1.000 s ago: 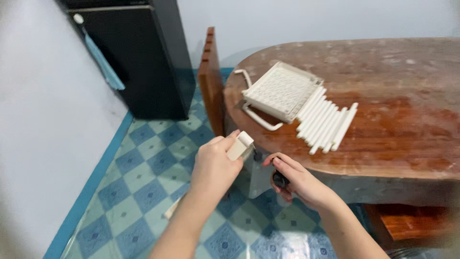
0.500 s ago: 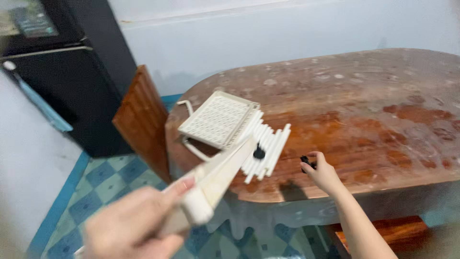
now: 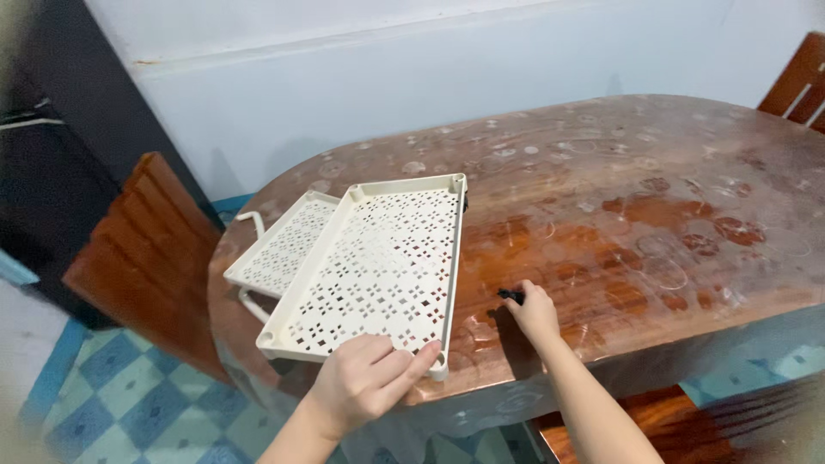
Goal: The person disassembles a white plastic shelving unit on a wooden table. They remove the handles, pull out the perforated shelves, detach the vertical and horizontal support rods, and finally remove the black caster wheels from the base tray.
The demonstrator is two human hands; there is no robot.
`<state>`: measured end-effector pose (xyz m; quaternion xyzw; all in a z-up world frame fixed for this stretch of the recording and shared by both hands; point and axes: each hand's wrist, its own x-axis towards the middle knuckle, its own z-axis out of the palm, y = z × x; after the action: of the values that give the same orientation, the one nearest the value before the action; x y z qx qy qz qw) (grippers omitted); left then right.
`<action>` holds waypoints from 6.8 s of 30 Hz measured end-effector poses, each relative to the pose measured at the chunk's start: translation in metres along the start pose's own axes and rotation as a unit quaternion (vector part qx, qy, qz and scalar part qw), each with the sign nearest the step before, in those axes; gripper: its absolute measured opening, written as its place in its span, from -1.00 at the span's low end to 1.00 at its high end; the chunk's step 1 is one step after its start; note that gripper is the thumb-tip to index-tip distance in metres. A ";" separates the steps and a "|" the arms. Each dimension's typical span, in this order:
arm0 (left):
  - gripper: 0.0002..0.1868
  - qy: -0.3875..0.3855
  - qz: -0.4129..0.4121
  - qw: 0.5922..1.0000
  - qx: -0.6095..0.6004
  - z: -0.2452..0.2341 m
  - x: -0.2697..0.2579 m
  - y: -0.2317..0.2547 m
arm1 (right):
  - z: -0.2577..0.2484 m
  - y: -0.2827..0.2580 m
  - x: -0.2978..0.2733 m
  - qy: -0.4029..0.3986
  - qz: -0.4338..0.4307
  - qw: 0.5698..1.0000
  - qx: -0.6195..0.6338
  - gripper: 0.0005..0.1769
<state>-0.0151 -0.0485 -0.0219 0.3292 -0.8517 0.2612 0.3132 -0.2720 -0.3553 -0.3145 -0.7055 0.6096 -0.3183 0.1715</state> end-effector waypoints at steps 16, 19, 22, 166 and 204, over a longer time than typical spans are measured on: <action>-0.47 0.030 0.143 0.984 -0.102 0.065 -0.002 -0.095 | -0.012 -0.045 0.002 -0.040 0.016 0.997 0.070 -0.39; -0.45 0.025 0.164 0.976 -0.142 0.073 -0.011 -0.113 | -0.051 -0.050 0.047 0.048 0.052 0.969 0.238 -0.38; -0.44 0.039 0.213 0.962 -0.164 0.085 -0.011 -0.133 | -0.096 -0.045 0.090 0.115 -0.095 0.912 0.383 -0.28; -0.19 -0.066 -0.257 0.785 -0.560 0.208 0.152 -0.202 | -0.164 -0.251 0.004 0.037 0.083 0.925 0.369 -0.53; 0.08 -0.051 -0.044 0.946 -0.317 0.185 0.160 -0.192 | -0.191 -0.234 0.003 -0.088 0.130 0.817 0.555 -0.56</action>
<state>-0.0370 -0.3569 0.0134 0.2630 -0.8899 -0.0532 0.3689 -0.2212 -0.2838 -0.0253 -0.4300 0.3974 -0.5140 0.6269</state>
